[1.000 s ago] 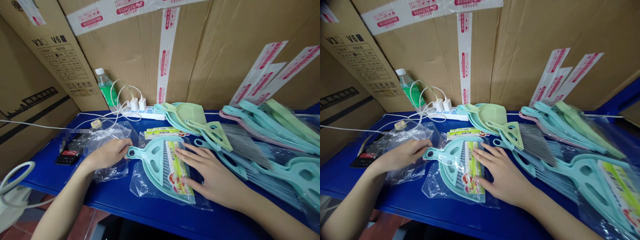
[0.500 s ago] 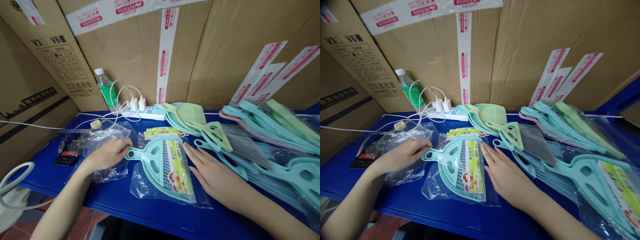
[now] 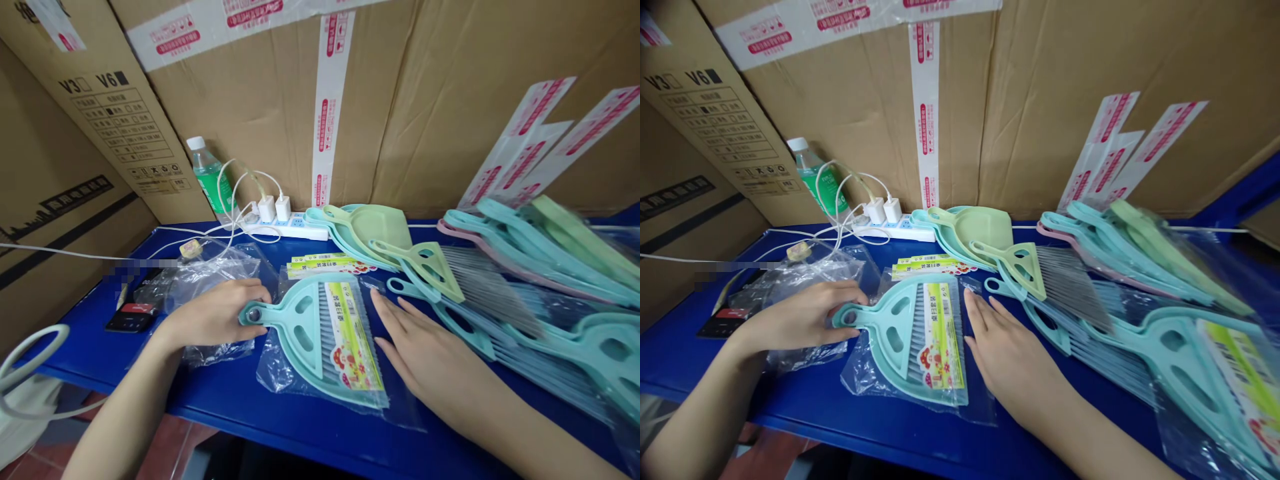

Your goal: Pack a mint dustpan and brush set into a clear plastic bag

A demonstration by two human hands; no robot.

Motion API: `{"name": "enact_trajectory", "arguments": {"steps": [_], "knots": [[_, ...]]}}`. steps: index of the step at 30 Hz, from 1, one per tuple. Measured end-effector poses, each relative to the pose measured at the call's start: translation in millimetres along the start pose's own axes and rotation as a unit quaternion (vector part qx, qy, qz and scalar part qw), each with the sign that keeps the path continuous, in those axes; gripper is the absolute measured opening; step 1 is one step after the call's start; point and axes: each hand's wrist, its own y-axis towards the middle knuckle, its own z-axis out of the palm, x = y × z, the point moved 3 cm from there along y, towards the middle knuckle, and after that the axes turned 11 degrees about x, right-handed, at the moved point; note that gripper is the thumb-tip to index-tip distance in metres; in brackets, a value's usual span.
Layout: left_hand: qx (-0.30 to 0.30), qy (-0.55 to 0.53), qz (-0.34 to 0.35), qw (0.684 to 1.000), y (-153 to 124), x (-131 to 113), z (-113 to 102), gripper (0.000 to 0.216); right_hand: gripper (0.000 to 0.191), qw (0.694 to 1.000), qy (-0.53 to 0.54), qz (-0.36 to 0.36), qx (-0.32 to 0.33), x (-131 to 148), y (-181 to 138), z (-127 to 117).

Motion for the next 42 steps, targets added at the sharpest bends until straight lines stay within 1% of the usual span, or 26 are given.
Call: {"name": "enact_trajectory", "arguments": {"steps": [4, 8, 12, 16, 19, 26, 33, 36, 39, 42], "knots": [[0.007, 0.007, -0.003, 1.0, 0, -3, 0, 0.021, 0.049, 1.0, 0.007, 0.007, 0.011, 1, 0, -2], [0.012, 0.0, 0.006, 1.0, 2, -3, 0, 0.019, 0.049, 1.0, 0.008, -0.011, 0.018, 0, 2, -8], [0.012, -0.002, 0.01, 1.0, 2, -2, 1, 0.018, 0.046, 0.998, 0.055, -0.012, 0.025, -4, 1, -13], [0.018, 0.0, 0.01, 1.0, 2, 0, 2, 0.017, 0.045, 0.994, 0.099, -0.014, 0.048, -6, -1, -12], [0.024, 0.0, 0.01, 1.0, 2, 1, 3, 0.016, 0.048, 0.993, 0.102, -0.018, 0.059, -4, 0, -11], [0.022, 0.001, 0.013, 1.0, 1, 1, 3, 0.017, 0.049, 0.993, 0.101, 0.001, 0.06, 0, 5, -10], [0.015, 0.001, 0.023, 1.0, 0, 0, 2, 0.019, 0.046, 0.99, 0.118, 0.005, 0.077, -7, 2, -13], [0.014, 0.002, 0.026, 1.0, -1, 2, 1, 0.019, 0.043, 0.991, 0.117, 0.003, 0.069, -9, 2, -15], [0.014, 0.0, 0.029, 0.999, -2, 5, 1, 0.023, 0.04, 0.994, 0.099, -0.004, 0.048, -8, 5, -18], [0.001, 0.007, 0.029, 1.0, -1, 7, 0, 0.026, 0.04, 0.996, 0.087, 0.002, 0.023, -10, 8, -21]]}}
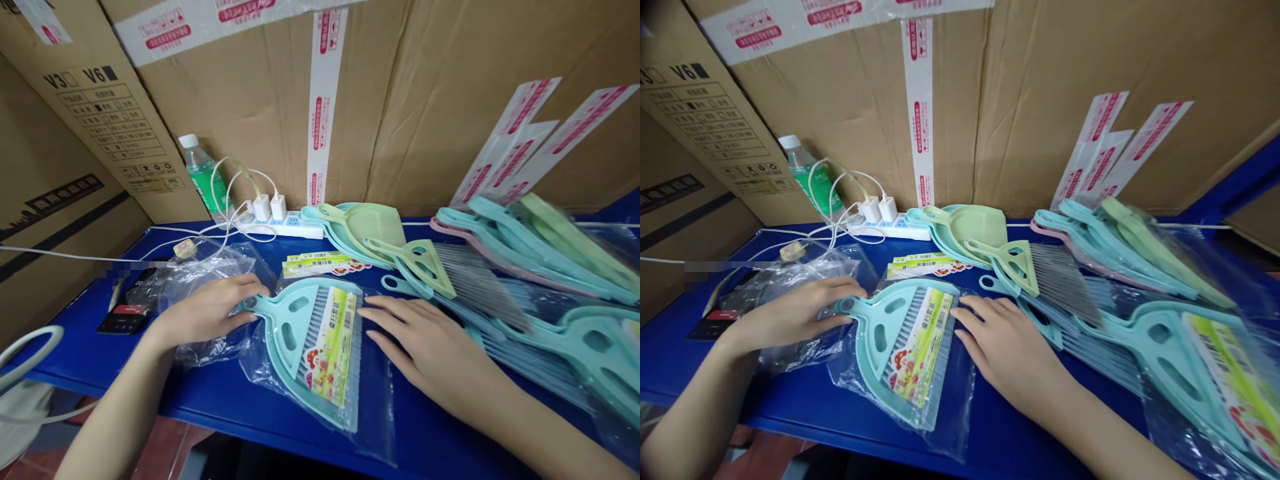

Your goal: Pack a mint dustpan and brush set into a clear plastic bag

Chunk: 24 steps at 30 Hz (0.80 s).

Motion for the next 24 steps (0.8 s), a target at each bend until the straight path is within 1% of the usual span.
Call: {"name": "enact_trajectory", "arguments": {"steps": [3, 5, 9, 12, 15, 18, 20, 22, 23, 24], "knots": [[-0.022, 0.016, 0.004, 1.0, 3, -3, -2, 0.029, 0.038, 0.999, 0.004, 0.026, -0.033, -5, 2, -1], [-0.032, 0.032, 0.011, 0.999, 6, -5, -1, 0.033, 0.037, 0.998, 0.025, 0.036, -0.035, -7, 3, 2], [-0.058, 0.102, 0.013, 0.993, 13, -6, 4, 0.041, 0.037, 0.995, 0.098, 0.034, 0.006, -5, 4, 9], [-0.079, 0.157, -0.009, 0.984, 17, -4, 9, 0.046, 0.037, 0.986, 0.159, 0.04, 0.037, -2, 4, 9], [-0.094, 0.188, -0.024, 0.977, 23, -6, 13, 0.041, 0.039, 0.971, 0.219, 0.059, 0.075, 0, 3, 4], [-0.115, 0.184, -0.031, 0.976, 27, -7, 17, 0.039, 0.042, 0.956, 0.265, 0.076, 0.102, 1, 2, 1], [-0.159, 0.164, -0.054, 0.972, 27, -6, 16, 0.04, 0.042, 0.948, 0.288, 0.083, 0.106, 1, 2, 1], [-0.207, 0.133, -0.098, 0.964, 23, -3, 10, 0.034, 0.044, 0.944, 0.3, 0.091, 0.104, 1, 3, 4], [-0.215, 0.115, -0.125, 0.962, 20, -2, 7, 0.03, 0.046, 0.943, 0.302, 0.095, 0.104, 0, 3, 6], [-0.211, 0.096, -0.152, 0.961, 17, -1, 4, 0.028, 0.047, 0.942, 0.302, 0.099, 0.105, -1, 3, 7]]}}
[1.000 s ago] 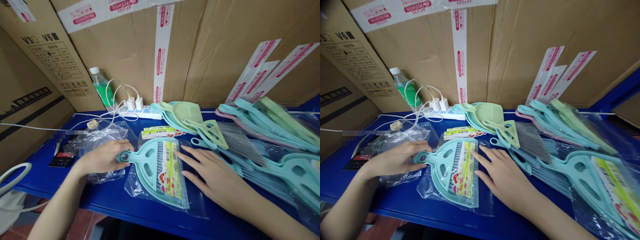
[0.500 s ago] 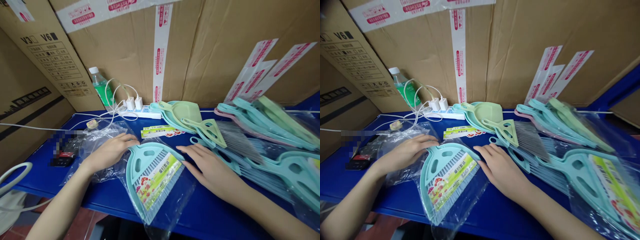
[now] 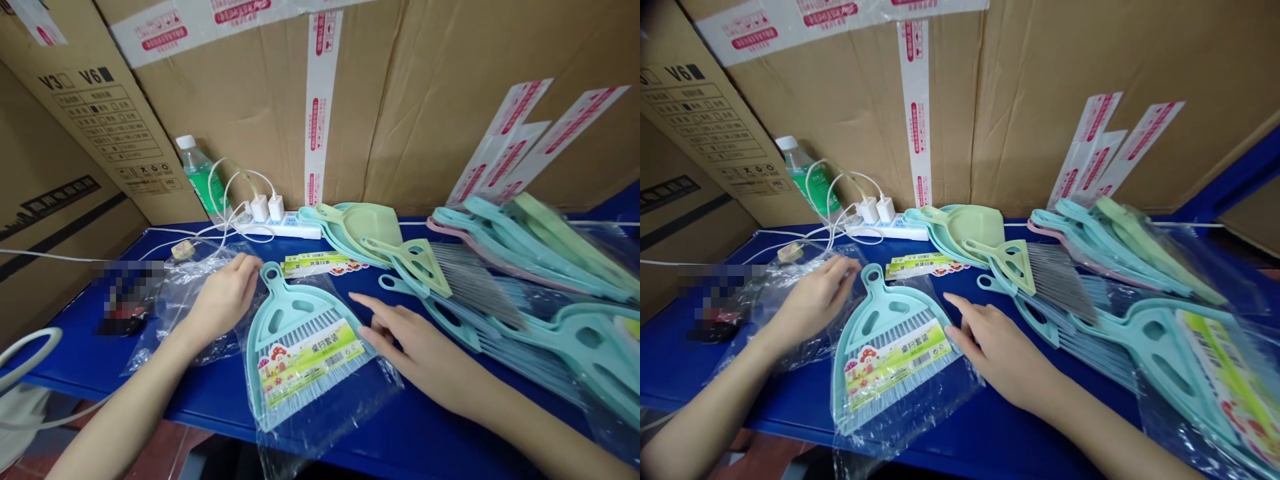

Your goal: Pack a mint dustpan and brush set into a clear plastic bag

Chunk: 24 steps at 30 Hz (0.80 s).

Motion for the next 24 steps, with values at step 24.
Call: {"name": "enact_trajectory", "arguments": {"steps": [24], "knots": [[0.152, -0.18, 0.076, 0.969, -4, -5, 2, 0.019, 0.056, 0.99, 0.049, 0.028, 0.126, 5, -13, -3]]}}
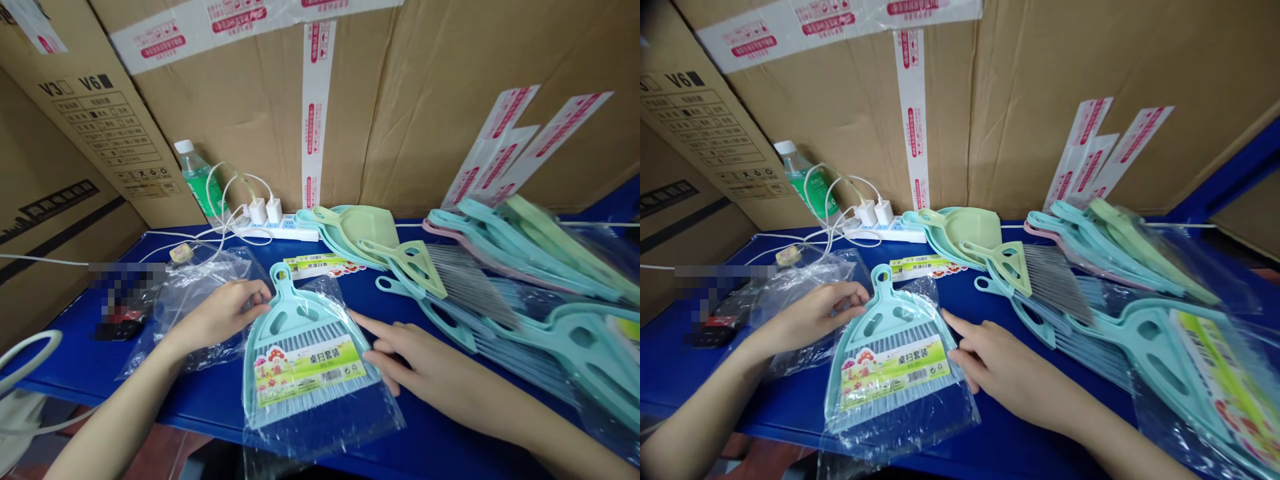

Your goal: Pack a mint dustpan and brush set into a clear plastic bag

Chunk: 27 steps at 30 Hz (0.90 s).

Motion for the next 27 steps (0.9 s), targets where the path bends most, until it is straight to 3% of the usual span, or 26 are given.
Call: {"name": "enact_trajectory", "arguments": {"steps": [4, 9, 12, 15, 18, 22, 27], "knots": [[-0.038, -0.007, 0.003, 0.999, 4, -1, 4, 0.017, 0.058, 1.0, 0.0, 0.021, 0.021, -3, -2, 3], [-0.071, 0.005, 0.004, 0.997, 5, 1, 5, 0.026, 0.064, 0.998, -0.006, 0.036, -0.054, -9, 4, 2], [-0.063, 0.014, -0.028, 0.997, 1, 4, -1, 0.034, 0.064, 0.998, 0.003, 0.029, -0.057, -7, 9, 2], [-0.043, 0.003, -0.081, 0.996, -4, 7, -7, 0.038, 0.064, 0.999, 0.022, 0.018, -0.046, -3, 12, 2], [0.017, -0.044, -0.104, 0.993, -8, 8, -7, 0.042, 0.063, 0.998, 0.051, 0.004, -0.041, -1, 12, 2], [0.105, -0.159, -0.077, 0.979, -10, 8, 0, 0.047, 0.062, 0.996, 0.08, -0.009, -0.042, -1, 12, 4], [0.102, -0.276, -0.03, 0.955, -6, 9, 7, 0.049, 0.064, 0.996, 0.073, -0.013, -0.057, -2, 12, 3]]}}
